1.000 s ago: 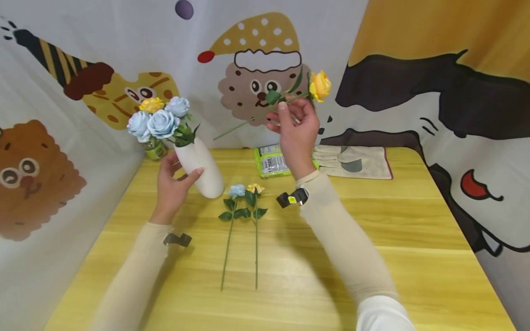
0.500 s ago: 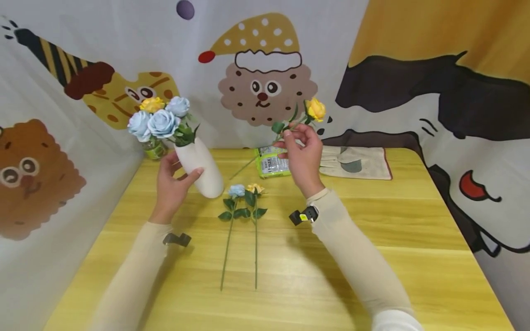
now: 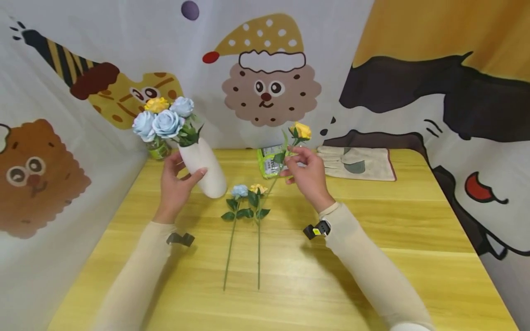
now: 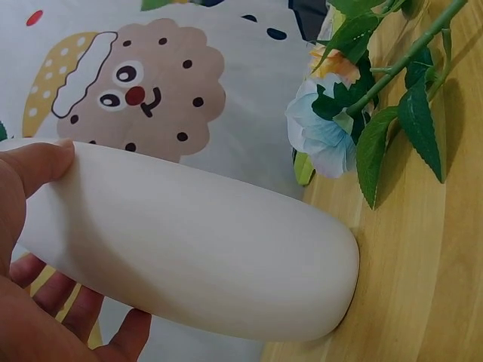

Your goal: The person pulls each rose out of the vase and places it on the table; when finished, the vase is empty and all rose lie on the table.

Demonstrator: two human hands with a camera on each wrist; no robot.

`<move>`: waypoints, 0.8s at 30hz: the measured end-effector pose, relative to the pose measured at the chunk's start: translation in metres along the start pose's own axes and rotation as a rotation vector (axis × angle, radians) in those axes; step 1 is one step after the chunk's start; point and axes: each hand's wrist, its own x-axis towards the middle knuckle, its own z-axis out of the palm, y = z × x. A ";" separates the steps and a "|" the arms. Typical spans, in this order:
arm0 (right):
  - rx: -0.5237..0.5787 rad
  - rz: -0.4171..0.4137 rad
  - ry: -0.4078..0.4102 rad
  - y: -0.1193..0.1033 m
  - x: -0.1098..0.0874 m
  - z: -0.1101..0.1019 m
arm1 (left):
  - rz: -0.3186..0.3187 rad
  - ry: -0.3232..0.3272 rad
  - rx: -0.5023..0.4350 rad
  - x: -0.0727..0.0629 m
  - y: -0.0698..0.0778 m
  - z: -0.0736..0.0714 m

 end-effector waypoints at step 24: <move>-0.243 0.339 -0.416 0.070 -0.032 -0.006 | -0.004 0.009 0.001 0.003 -0.005 0.003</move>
